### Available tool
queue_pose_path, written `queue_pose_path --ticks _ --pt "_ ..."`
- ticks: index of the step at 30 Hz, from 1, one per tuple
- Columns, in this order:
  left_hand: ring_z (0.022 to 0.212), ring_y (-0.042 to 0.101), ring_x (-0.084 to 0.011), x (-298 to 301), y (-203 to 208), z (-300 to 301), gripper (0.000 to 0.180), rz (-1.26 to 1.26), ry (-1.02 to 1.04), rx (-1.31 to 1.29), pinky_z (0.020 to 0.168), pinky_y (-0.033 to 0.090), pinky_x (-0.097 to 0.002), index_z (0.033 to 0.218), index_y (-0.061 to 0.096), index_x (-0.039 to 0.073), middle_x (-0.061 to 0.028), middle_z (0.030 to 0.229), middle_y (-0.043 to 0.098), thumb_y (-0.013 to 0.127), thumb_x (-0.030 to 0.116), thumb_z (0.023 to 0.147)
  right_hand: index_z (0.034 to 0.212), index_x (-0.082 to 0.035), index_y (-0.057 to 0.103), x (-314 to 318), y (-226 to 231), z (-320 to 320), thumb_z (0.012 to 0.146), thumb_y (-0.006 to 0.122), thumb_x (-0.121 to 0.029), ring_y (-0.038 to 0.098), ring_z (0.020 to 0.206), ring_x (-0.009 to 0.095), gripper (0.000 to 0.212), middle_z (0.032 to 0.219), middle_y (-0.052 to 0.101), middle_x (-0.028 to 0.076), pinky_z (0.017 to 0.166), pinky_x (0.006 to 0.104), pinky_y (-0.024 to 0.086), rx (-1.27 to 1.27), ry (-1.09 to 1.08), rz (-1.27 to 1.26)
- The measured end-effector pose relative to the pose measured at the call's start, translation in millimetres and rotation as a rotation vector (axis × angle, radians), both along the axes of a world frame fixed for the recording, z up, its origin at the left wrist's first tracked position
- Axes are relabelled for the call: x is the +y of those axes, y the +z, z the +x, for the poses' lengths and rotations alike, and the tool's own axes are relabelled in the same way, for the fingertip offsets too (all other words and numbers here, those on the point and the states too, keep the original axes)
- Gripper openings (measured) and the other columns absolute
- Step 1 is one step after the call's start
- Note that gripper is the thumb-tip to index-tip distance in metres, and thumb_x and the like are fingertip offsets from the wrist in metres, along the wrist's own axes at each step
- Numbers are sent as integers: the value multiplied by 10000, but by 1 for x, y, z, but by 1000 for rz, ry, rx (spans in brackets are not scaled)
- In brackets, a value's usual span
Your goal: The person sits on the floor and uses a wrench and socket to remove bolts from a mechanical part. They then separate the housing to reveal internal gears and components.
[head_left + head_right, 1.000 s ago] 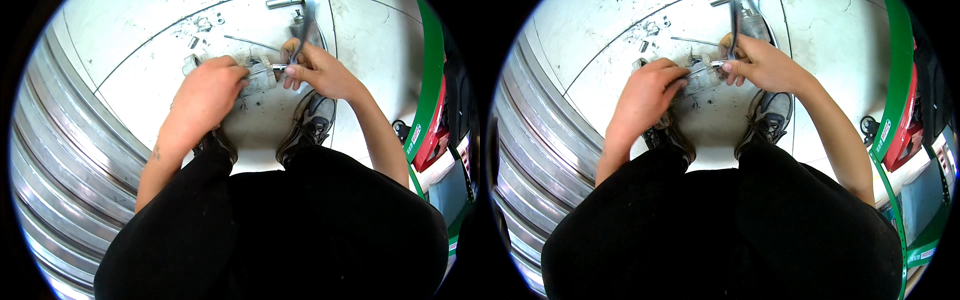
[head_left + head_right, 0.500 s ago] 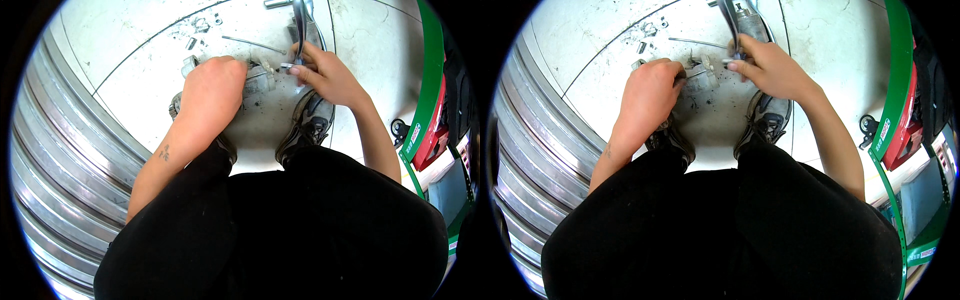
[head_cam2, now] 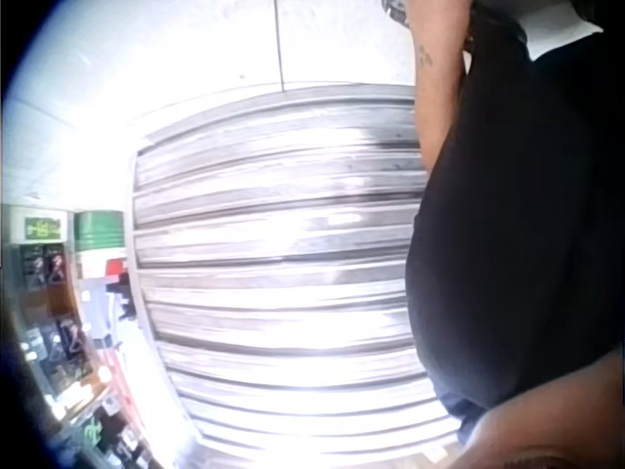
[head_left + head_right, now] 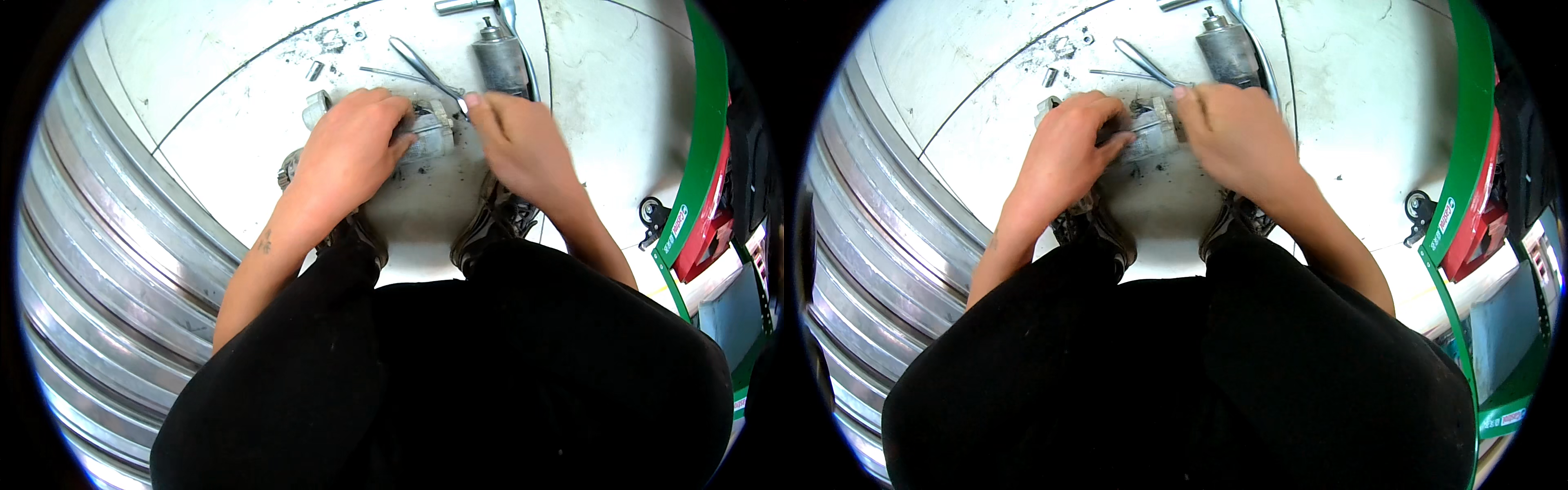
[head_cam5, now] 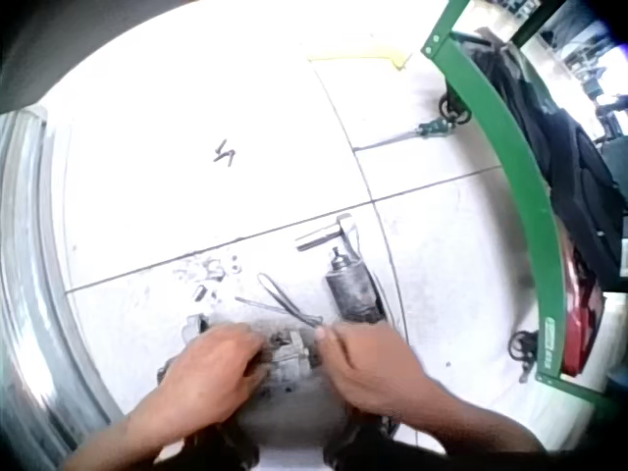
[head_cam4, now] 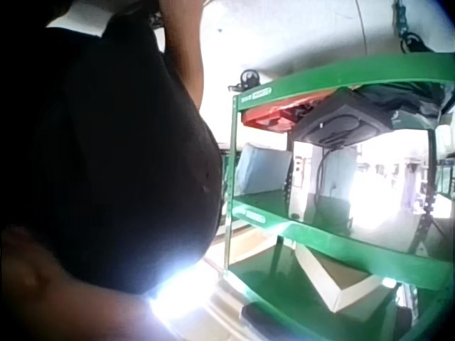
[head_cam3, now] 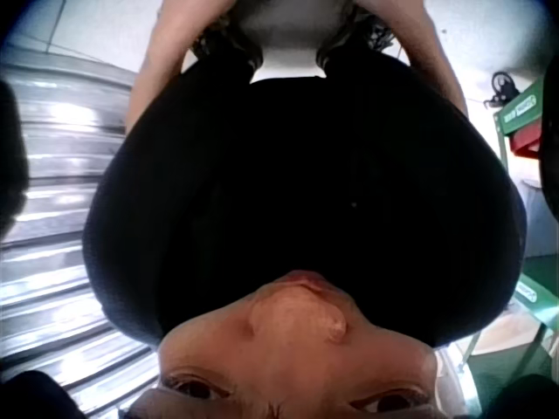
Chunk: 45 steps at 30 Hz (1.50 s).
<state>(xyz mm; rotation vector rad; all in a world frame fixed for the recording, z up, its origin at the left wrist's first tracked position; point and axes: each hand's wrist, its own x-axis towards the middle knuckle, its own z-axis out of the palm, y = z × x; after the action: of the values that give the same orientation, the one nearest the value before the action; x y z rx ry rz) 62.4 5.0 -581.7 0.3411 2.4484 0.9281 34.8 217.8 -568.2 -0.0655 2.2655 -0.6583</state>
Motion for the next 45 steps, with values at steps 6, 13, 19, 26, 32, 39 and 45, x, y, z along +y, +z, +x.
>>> queue_pose_path --ticks 6,13,19,26,32,39,45 --pt "1018 611 -368 8 -5 13 525 18 68 45 861 516 -451 1182 607 65 -117 1133 601 849 218 743 757 95 641 -14 -25 10 1036 433 -318 638 750 491 540 726 618 317 749 530 492 -166 -148 -230" --pt "994 617 -361 11 -11 11 524 20 108 -2 828 519 -419 1137 600 62 -117 1117 593 876 209 716 788 85 632 -10 -33 22 1032 461 -290 624 705 454 479 713 605 304 709 503 474 -89 -199 -251" --pt "976 618 -357 12 -7 10 517 18 119 -29 810 516 -423 1126 597 66 -111 1100 588 877 206 714 873 48 568 -5 -40 31 1049 467 -269 541 625 392 376 686 559 241 644 462 436 -34 -201 -398" --pt "959 620 -352 13 -6 8 514 -10 125 -50 798 515 -422 1113 597 69 -106 1083 583 880 217 711 917 17 518 5 -44 33 1060 484 -283 487 668 283 334 738 501 180 669 397 425 -148 -203 -527" --pt "947 623 -350 13 -6 7 512 -3 131 -55 792 514 -420 1112 594 72 -105 1077 580 880 228 716 952 4 547 13 -44 22 1046 522 -287 514 737 244 307 800 522 145 705 369 434 -76 -55 -581" --pt "952 623 -349 11 -6 6 510 -14 112 -59 789 512 -424 1112 592 78 -103 1085 578 876 234 719 922 19 615 17 -47 10 1054 498 -353 519 685 195 412 714 542 89 682 376 441 -416 -179 -518" --pt "954 620 -349 12 -5 7 505 -25 107 -36 788 511 -421 1102 589 77 -101 1076 580 875 232 716 820 66 612 -6 -32 14 1048 489 -360 501 617 202 499 644 550 119 651 391 445 -274 -244 -325"
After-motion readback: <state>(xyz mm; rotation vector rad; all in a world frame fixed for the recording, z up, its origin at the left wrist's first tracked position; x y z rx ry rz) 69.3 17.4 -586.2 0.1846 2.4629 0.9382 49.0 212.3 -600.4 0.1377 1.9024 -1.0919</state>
